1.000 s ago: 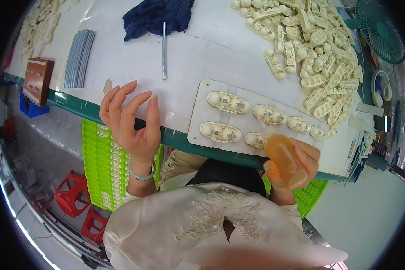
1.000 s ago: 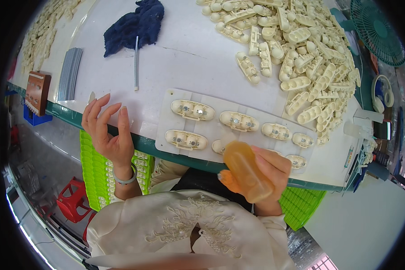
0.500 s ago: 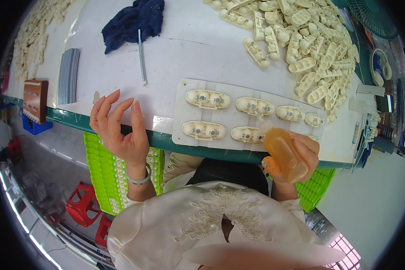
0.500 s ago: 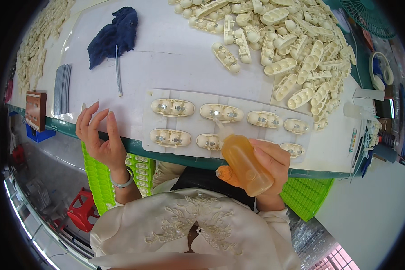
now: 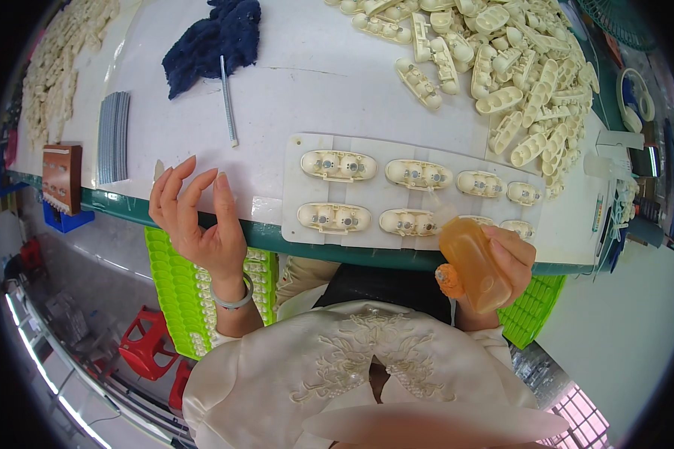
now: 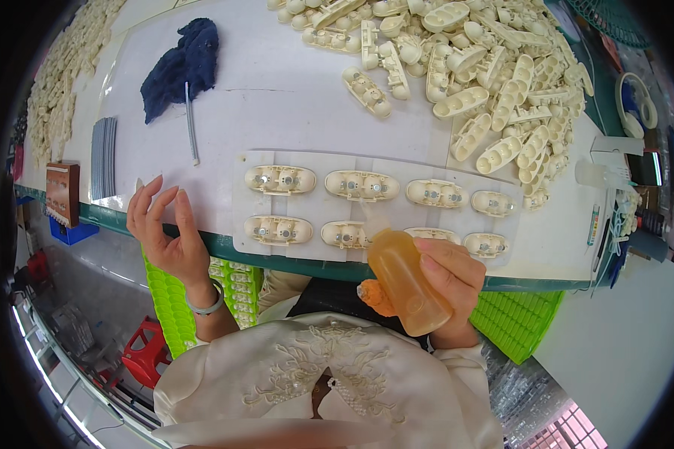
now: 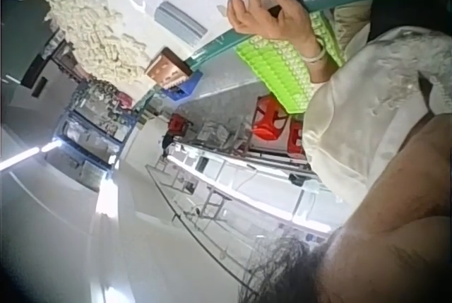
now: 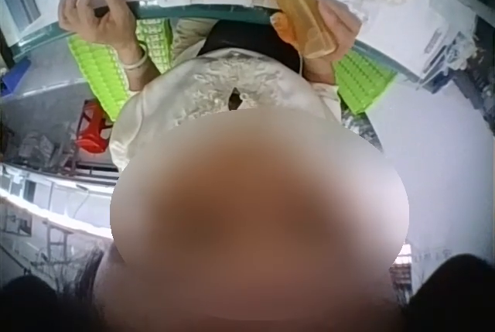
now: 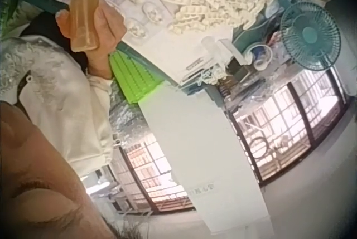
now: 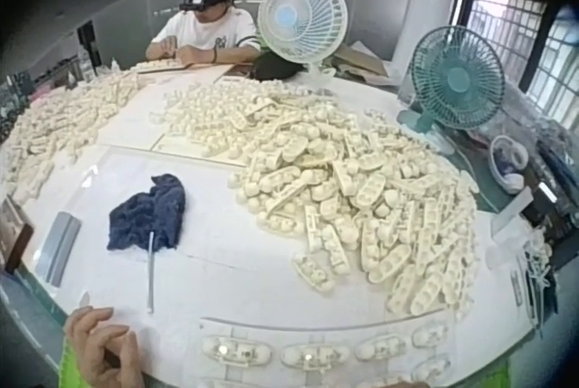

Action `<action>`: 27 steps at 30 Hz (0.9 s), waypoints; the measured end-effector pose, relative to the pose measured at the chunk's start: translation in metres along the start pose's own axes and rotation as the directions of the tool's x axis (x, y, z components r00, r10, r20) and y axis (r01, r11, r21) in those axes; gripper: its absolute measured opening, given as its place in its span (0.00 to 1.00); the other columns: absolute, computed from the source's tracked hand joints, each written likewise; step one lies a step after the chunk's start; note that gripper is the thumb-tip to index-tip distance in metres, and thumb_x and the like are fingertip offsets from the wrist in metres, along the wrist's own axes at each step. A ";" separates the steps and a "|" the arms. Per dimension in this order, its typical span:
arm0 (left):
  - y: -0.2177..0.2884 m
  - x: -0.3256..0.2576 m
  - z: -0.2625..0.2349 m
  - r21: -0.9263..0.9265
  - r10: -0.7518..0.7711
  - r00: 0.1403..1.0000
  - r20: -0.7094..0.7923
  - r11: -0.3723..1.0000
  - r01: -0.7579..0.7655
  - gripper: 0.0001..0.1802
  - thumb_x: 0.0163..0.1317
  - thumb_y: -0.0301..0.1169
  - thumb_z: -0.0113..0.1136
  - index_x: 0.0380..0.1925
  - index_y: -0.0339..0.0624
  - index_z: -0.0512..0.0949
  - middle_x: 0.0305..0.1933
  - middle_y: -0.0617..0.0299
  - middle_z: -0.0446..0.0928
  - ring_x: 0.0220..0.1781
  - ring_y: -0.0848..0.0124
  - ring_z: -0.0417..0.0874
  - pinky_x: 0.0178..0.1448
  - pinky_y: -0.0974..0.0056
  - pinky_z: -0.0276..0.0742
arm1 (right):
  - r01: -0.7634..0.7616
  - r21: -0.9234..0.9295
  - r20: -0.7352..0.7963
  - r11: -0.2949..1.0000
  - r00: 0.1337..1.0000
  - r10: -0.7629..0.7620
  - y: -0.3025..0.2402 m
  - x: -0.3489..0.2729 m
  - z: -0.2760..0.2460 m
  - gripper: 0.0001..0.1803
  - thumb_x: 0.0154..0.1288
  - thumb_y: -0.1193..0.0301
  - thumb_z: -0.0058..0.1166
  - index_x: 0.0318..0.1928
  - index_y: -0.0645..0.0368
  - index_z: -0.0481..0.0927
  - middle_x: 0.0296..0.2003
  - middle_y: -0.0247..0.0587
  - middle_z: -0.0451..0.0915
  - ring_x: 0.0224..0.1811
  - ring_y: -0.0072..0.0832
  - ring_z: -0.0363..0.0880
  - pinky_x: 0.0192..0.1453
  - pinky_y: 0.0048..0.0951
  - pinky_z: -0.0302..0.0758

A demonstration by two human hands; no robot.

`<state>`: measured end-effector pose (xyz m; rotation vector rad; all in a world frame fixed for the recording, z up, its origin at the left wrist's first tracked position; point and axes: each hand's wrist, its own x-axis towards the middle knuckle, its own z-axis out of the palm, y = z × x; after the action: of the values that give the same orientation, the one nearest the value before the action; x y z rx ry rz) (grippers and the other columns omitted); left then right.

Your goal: The person assembles small white plastic components by placing parts into an assembly jig, applying glue from a bottle, and trimming excess plastic with a utility knife.

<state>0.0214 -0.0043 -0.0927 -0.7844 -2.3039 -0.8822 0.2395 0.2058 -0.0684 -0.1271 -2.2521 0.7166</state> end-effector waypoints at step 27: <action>0.002 0.001 0.003 0.022 0.011 1.000 0.013 1.000 -0.011 0.05 0.56 0.23 0.61 0.33 0.39 0.79 0.46 0.59 0.78 0.54 0.61 0.72 0.60 0.58 0.65 | -0.053 -0.015 -0.040 0.998 0.998 0.052 0.006 -0.006 -0.006 0.35 0.46 0.58 0.71 0.48 0.63 0.66 0.43 0.54 0.73 0.40 0.35 0.76 0.41 0.30 0.76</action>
<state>0.0215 -0.0012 -0.0931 -0.7952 -2.3143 -0.8480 0.2467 0.2122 -0.0722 -0.2072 -2.2247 0.7176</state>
